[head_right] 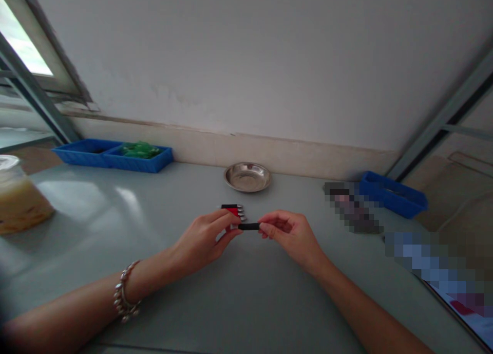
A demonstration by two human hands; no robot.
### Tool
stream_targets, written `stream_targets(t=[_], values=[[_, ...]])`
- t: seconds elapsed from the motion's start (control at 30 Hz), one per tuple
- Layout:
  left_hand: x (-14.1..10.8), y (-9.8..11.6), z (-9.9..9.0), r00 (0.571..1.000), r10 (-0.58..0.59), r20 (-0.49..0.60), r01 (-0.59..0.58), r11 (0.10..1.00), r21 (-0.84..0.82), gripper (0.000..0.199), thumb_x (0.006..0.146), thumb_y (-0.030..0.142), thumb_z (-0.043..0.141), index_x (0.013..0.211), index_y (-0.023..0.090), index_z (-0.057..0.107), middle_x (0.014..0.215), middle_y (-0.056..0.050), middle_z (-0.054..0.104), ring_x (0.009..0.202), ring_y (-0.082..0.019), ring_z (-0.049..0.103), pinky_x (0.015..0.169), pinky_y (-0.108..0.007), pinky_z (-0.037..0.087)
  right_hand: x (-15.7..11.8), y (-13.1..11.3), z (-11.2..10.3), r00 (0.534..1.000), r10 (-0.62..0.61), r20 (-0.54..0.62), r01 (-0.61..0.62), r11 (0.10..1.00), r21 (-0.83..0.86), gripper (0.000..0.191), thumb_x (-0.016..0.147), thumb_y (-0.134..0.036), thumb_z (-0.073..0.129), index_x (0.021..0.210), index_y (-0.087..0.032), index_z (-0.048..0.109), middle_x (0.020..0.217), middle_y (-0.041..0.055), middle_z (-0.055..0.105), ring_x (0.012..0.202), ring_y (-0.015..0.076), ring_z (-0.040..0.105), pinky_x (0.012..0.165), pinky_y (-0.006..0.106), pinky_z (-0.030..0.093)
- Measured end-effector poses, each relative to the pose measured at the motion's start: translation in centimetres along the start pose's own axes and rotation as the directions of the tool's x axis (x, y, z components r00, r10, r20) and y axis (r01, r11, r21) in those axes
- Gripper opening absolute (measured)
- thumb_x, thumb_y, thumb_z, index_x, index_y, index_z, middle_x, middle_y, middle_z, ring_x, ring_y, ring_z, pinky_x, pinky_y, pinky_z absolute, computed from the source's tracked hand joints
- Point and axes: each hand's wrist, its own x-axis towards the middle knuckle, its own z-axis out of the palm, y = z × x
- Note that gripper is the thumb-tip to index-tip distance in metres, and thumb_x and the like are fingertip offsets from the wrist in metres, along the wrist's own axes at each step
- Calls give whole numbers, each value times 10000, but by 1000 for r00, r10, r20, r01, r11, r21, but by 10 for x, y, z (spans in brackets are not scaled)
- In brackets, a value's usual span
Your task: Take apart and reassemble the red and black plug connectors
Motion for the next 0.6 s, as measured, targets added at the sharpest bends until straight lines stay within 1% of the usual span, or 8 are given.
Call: stream_targets(t=[0.2, 0.37, 0.6], values=[[1, 4, -3, 999, -33, 21, 33, 999, 12, 133, 840, 210, 447, 904, 154, 550, 886, -64, 600, 805, -180, 588, 699, -298, 484, -2, -1, 0, 999, -11, -36, 8, 997, -82, 176, 608, -272, 681, 754, -182, 646, 628, -8, 634, 586, 111, 585, 582, 242, 472], [2, 4, -3, 999, -37, 32, 37, 999, -6, 133, 839, 187, 442, 899, 152, 556, 896, -67, 599, 811, -174, 585, 703, -290, 478, -2, -1, 2, 996, -68, -62, 55, 979, -195, 155, 615, -296, 666, 721, -186, 639, 641, 10, 641, 605, 141, 594, 582, 274, 482], [2, 3, -1, 998, -47, 43, 46, 999, 13, 121, 836, 185, 453, 892, 155, 555, 888, -62, 605, 791, -180, 588, 689, -297, 479, -3, -1, 0, 986, -167, -12, 156, 944, -291, 113, 656, -280, 638, 720, -187, 634, 647, 18, 642, 619, 152, 591, 592, 280, 475]])
